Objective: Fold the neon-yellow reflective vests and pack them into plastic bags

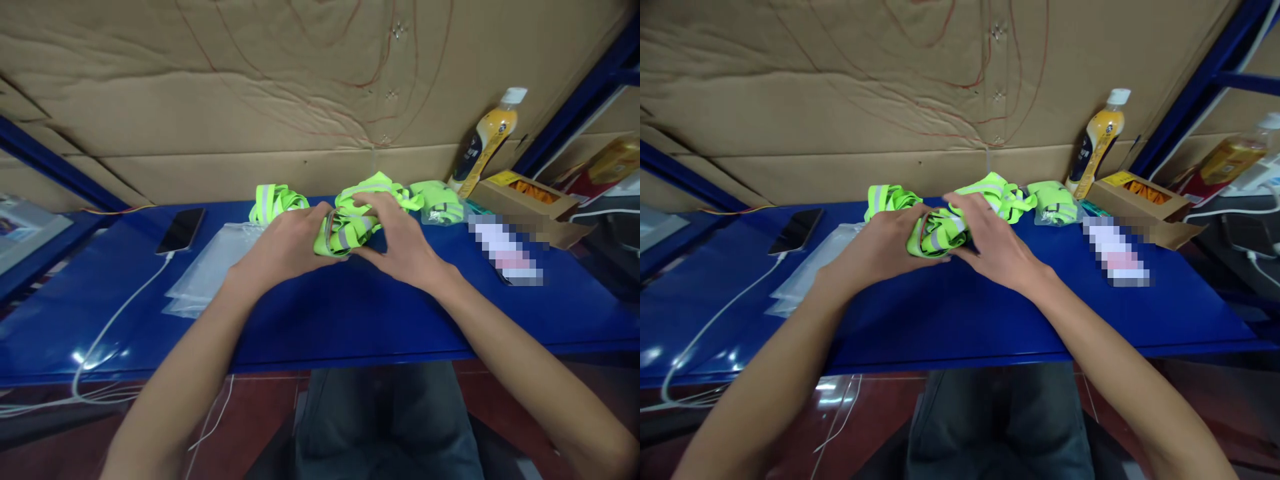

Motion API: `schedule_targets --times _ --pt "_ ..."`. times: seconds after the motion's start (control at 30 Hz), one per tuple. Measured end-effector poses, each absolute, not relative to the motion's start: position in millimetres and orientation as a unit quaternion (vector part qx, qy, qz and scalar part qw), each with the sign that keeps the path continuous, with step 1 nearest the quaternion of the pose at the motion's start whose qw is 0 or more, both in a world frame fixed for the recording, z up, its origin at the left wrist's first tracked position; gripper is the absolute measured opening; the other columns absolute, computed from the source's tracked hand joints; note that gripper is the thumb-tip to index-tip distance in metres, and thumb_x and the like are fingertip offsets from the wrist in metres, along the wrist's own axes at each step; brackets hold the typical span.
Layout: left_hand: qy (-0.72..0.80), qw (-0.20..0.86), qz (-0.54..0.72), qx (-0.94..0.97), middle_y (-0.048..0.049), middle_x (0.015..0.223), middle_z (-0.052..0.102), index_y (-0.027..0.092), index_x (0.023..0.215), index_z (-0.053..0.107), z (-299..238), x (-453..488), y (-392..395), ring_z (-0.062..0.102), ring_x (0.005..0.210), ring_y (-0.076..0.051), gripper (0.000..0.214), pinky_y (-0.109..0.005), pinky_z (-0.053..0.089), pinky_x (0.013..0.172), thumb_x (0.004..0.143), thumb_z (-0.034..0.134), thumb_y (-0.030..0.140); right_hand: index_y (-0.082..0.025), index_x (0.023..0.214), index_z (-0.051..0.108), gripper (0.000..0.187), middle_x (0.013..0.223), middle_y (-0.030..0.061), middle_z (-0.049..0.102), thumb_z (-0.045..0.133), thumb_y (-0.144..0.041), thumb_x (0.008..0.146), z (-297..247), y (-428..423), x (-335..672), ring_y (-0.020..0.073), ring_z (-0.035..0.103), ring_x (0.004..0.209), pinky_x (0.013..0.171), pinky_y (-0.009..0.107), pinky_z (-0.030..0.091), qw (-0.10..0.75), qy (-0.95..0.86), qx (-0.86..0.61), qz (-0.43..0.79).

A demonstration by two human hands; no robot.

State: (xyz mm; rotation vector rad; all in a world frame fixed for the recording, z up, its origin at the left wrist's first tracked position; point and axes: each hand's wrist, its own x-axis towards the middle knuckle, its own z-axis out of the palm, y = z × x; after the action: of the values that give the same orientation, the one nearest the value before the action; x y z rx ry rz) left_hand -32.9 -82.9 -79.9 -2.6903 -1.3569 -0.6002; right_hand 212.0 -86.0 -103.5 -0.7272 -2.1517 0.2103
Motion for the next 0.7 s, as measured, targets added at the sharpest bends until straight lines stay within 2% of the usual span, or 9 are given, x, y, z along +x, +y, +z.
schedule_targets --times 0.07,0.2,0.27,0.37,0.5,0.6,0.7 --pt "-0.442 0.009 -0.24 -0.864 -0.011 0.107 0.077 0.019 0.124 0.06 -80.8 -31.3 -79.6 0.076 0.096 -0.036 0.064 -0.04 0.054 0.081 0.079 0.088 0.056 -0.025 0.147 0.061 0.057 0.138 0.0123 0.07 0.081 -0.038 0.095 -103.0 -85.6 213.2 0.0319 0.068 0.126 0.112 0.049 0.056 0.462 -0.824 -0.31 0.108" --pt "-0.431 -0.05 -0.293 -0.852 -0.0076 0.11 0.078 0.02 0.127 0.06 -78.1 -28.2 -80.3 0.076 0.098 -0.031 0.068 -0.037 0.053 0.082 0.077 0.089 0.056 -0.026 0.132 0.074 0.038 0.126 0.0093 0.078 0.076 -0.044 0.099 -99.5 -84.9 215.2 0.031 0.071 0.119 0.115 0.052 0.053 0.482 -0.823 -0.283 0.1" --pt "-0.415 -0.086 -0.292 -0.858 -0.0063 0.112 0.079 0.021 0.128 0.061 -76.9 -26.5 -83.0 0.076 0.098 -0.029 0.064 -0.036 0.054 0.083 0.079 0.088 0.053 -0.026 0.13 0.076 0.033 0.124 0.0081 0.079 0.073 -0.041 0.101 -98.0 -84.7 215.9 0.0293 0.072 0.116 0.113 0.052 0.053 0.47 -0.842 -0.247 0.097" --pt "-0.386 -0.111 -0.271 -0.875 -0.006 0.113 0.079 0.022 0.125 0.063 -81.5 -22.7 -85.8 0.076 0.099 -0.028 0.05 -0.035 0.054 0.084 0.086 0.083 0.048 -0.026 0.123 0.078 0.025 0.118 0.0071 0.08 0.071 -0.036 0.102 -97.2 -85.5 215.8 0.0267 0.071 0.107 0.103 0.048 0.057 0.432 -0.868 -0.225 0.1" --pt "-0.375 -0.057 -0.257 -0.889 -0.0116 0.115 0.077 0.018 0.123 0.064 -96.0 -16.5 -84.2 0.075 0.103 -0.031 0.04 -0.04 0.056 0.086 0.096 0.072 0.047 -0.023 0.107 0.079 0.012 0.105 0.0061 0.08 0.068 -0.023 0.102 -98.6 -88.6 212.1 0.0241 0.068 0.095 0.092 0.043 0.057 0.38 -0.886 -0.255 0.072" --pt "-0.358 -0.012 -0.278 -0.891 -0.0144 0.124 0.076 0.017 0.128 0.063 -99.0 -15.7 -82.0 0.072 0.117 -0.033 0.044 -0.048 0.055 0.103 0.097 0.073 0.047 -0.022 0.105 0.078 0.014 0.105 0.006 0.08 0.065 -0.018 0.102 -100.1 -88.8 209.8 0.0243 0.068 0.096 0.094 0.044 0.056 0.375 -0.887 -0.265 0.041" --pt "-0.346 -0.001 -0.298 -0.89 -0.0151 0.143 0.069 0.021 0.141 0.059 -93.0 -19.9 -81.0 0.063 0.137 -0.036 0.071 -0.053 0.047 0.12 0.085 0.087 0.055 -0.025 0.112 0.079 0.015 0.116 0.0058 0.079 0.069 -0.022 0.102 -100.5 -87.4 211.0 0.0251 0.07 0.104 0.1 0.045 0.056 0.425 -0.865 -0.265 0.023"
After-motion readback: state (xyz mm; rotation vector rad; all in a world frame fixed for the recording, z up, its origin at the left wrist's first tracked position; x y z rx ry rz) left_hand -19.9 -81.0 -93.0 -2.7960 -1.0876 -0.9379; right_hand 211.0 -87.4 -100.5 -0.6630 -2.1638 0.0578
